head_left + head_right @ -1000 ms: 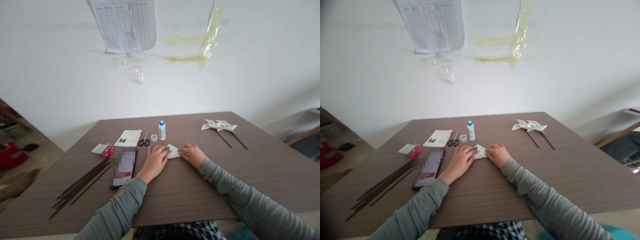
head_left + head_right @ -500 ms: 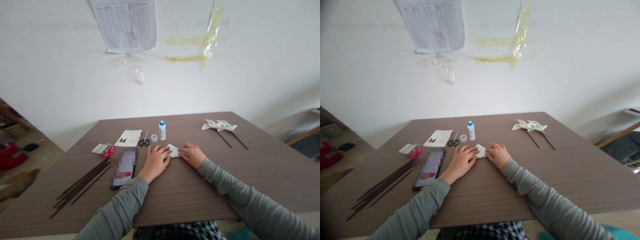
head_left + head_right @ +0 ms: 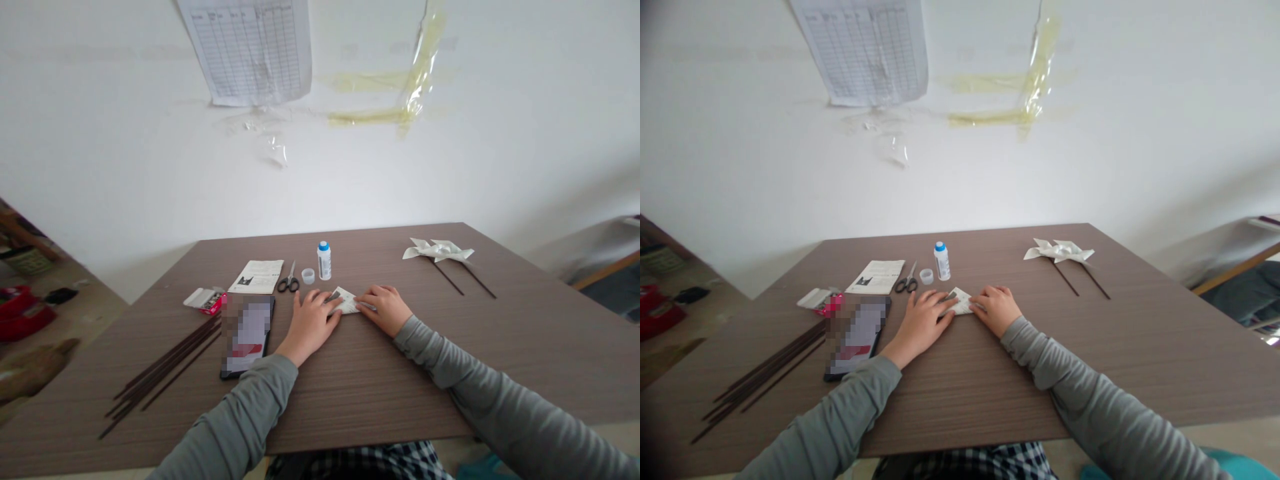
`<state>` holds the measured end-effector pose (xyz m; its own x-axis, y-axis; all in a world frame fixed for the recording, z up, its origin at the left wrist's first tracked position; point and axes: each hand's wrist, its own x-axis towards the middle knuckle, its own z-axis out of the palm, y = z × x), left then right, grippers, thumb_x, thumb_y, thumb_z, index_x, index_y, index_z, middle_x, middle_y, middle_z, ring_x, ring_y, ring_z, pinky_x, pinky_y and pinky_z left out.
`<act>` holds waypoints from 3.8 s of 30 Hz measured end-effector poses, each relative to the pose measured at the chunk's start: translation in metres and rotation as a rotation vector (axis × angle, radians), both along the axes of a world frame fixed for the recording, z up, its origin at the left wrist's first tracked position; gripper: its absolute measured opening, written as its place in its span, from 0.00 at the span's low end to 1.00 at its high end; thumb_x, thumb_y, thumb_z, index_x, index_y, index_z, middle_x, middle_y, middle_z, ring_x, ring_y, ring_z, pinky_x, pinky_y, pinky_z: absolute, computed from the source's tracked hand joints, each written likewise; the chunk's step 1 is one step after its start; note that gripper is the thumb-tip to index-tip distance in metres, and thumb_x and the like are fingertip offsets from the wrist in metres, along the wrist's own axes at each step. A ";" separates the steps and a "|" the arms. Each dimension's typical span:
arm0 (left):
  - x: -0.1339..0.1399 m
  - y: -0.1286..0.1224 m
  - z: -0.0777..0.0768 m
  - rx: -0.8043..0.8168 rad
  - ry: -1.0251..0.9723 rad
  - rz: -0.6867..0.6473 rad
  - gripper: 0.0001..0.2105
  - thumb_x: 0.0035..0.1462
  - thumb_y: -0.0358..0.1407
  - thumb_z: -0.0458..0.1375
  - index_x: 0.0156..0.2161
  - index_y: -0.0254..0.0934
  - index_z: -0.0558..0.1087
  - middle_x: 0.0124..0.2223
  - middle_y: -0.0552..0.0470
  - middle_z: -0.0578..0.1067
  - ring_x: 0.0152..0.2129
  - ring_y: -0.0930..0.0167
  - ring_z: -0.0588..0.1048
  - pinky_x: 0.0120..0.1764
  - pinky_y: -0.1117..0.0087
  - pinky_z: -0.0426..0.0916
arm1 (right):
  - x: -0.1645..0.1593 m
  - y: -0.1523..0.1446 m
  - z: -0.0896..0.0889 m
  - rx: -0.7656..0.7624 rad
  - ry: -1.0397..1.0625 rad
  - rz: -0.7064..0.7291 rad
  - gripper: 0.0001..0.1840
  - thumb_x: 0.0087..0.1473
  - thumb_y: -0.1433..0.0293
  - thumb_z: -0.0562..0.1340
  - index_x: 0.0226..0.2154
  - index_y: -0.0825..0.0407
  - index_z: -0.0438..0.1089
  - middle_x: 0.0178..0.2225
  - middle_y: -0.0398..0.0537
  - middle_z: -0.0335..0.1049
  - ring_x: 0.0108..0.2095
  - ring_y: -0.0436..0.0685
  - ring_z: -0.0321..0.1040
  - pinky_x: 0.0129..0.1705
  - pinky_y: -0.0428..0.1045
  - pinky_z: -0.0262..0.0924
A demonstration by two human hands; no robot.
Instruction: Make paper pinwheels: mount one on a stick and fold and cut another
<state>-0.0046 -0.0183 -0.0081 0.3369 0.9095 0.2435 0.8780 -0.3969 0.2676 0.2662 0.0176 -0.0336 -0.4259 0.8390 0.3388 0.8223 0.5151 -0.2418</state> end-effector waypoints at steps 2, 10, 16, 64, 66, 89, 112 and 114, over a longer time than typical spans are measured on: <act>0.000 0.000 0.000 0.001 0.001 0.003 0.17 0.86 0.41 0.67 0.71 0.56 0.92 0.75 0.43 0.90 0.77 0.44 0.80 0.85 0.16 0.63 | -0.001 0.000 0.000 -0.008 -0.006 -0.009 0.13 0.84 0.65 0.74 0.59 0.39 0.97 0.52 0.55 0.93 0.53 0.66 0.90 0.70 0.64 0.77; 0.001 -0.001 0.003 -0.014 0.022 0.000 0.19 0.87 0.40 0.65 0.72 0.54 0.92 0.77 0.42 0.89 0.78 0.44 0.80 0.85 0.14 0.62 | -0.002 0.001 0.002 -0.033 -0.002 -0.026 0.14 0.83 0.66 0.75 0.62 0.40 0.96 0.53 0.55 0.94 0.54 0.67 0.90 0.71 0.63 0.77; 0.004 -0.001 0.006 -0.036 0.012 -0.003 0.18 0.87 0.39 0.65 0.71 0.53 0.92 0.78 0.42 0.89 0.79 0.43 0.80 0.85 0.12 0.61 | -0.002 0.001 -0.001 -0.007 0.011 -0.026 0.12 0.83 0.66 0.75 0.58 0.39 0.97 0.51 0.55 0.93 0.53 0.67 0.90 0.70 0.64 0.77; 0.012 0.008 0.015 -0.124 0.042 -0.037 0.21 0.88 0.37 0.61 0.75 0.49 0.89 0.82 0.41 0.85 0.84 0.42 0.77 0.88 0.13 0.54 | -0.004 -0.001 0.001 -0.008 0.005 -0.059 0.11 0.82 0.65 0.75 0.56 0.37 0.98 0.51 0.53 0.94 0.54 0.66 0.91 0.78 0.68 0.73; 0.011 0.008 0.016 -0.128 0.049 -0.038 0.22 0.89 0.38 0.60 0.76 0.50 0.88 0.82 0.42 0.85 0.84 0.42 0.76 0.88 0.12 0.54 | -0.005 -0.002 0.002 -0.015 0.003 -0.068 0.12 0.82 0.66 0.75 0.56 0.37 0.98 0.51 0.53 0.94 0.54 0.67 0.91 0.79 0.69 0.73; 0.015 0.009 0.023 -0.172 0.064 0.001 0.22 0.88 0.38 0.60 0.77 0.51 0.89 0.84 0.44 0.83 0.86 0.41 0.74 0.89 0.13 0.53 | -0.009 -0.005 0.007 -0.076 -0.006 -0.100 0.13 0.83 0.65 0.74 0.58 0.37 0.98 0.52 0.53 0.93 0.56 0.67 0.89 0.81 0.72 0.68; 0.003 0.022 0.020 -0.177 0.069 -0.040 0.21 0.81 0.42 0.71 0.74 0.53 0.90 0.82 0.45 0.85 0.84 0.44 0.75 0.88 0.23 0.62 | -0.026 -0.018 0.020 -0.125 -0.035 -0.155 0.16 0.79 0.61 0.74 0.62 0.42 0.94 0.61 0.60 0.87 0.64 0.74 0.80 0.72 0.68 0.71; 0.001 0.024 0.020 -0.196 0.061 -0.049 0.22 0.81 0.44 0.72 0.74 0.55 0.90 0.83 0.46 0.85 0.85 0.43 0.74 0.89 0.23 0.61 | -0.031 -0.018 0.021 -0.117 -0.036 -0.165 0.15 0.79 0.60 0.75 0.61 0.41 0.94 0.62 0.60 0.86 0.65 0.75 0.79 0.73 0.68 0.71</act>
